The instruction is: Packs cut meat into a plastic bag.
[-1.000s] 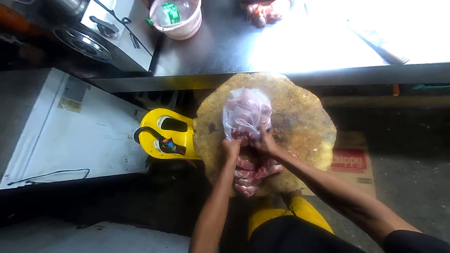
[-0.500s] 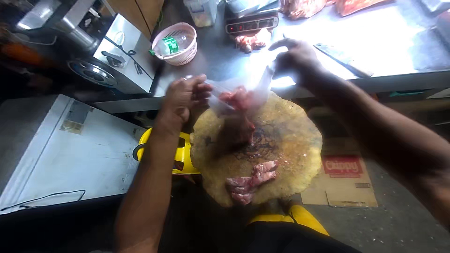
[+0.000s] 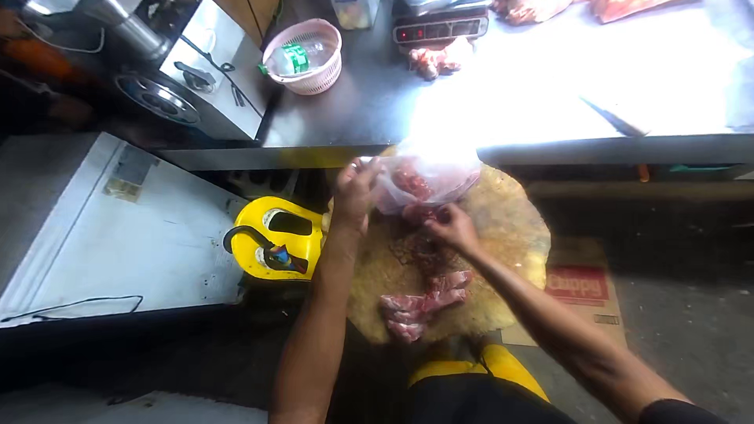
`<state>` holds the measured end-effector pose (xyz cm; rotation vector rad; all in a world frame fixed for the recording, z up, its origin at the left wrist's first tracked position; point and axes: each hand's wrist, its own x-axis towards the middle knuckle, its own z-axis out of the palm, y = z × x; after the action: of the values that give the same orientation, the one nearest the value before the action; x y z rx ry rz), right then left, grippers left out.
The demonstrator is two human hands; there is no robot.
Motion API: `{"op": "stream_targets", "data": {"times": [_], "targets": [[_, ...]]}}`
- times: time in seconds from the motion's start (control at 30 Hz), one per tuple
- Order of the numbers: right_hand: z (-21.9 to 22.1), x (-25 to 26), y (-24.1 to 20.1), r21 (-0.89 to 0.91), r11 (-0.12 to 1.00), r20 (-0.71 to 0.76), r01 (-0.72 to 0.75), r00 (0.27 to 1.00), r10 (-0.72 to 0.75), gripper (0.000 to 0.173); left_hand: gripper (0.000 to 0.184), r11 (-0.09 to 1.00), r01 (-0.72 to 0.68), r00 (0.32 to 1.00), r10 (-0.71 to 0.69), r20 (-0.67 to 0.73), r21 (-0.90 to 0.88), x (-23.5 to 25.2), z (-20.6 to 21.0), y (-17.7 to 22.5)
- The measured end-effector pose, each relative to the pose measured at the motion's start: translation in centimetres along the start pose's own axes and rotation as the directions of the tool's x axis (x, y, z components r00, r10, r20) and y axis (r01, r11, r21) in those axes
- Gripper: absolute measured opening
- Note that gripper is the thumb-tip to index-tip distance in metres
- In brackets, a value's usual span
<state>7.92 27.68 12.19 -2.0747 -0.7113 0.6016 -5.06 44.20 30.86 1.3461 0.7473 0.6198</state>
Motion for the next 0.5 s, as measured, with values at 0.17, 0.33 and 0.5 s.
{"op": "stream_targets", "data": {"times": [0.17,0.33,0.5], "targets": [[7.0,2.3,0.2,-0.338,0.926,-0.073,-0.168,0.986,0.152,0.091,0.016,0.999,-0.044,0.998,0.044,0.05,0.0,-1.1,2.1,-0.8],[4.1,3.4,1.2,-0.163,0.978,0.139,-0.133,0.978,0.156,0.061,0.02,0.999,-0.048,0.997,0.048,0.067,-0.01,-2.5,0.7,-2.4],[3.1,0.7,2.2,0.423,0.831,0.409,-0.363,0.894,0.182,0.027,0.019,0.999,-0.038,0.996,0.04,0.077,-0.03,-4.5,0.4,-4.1]]}}
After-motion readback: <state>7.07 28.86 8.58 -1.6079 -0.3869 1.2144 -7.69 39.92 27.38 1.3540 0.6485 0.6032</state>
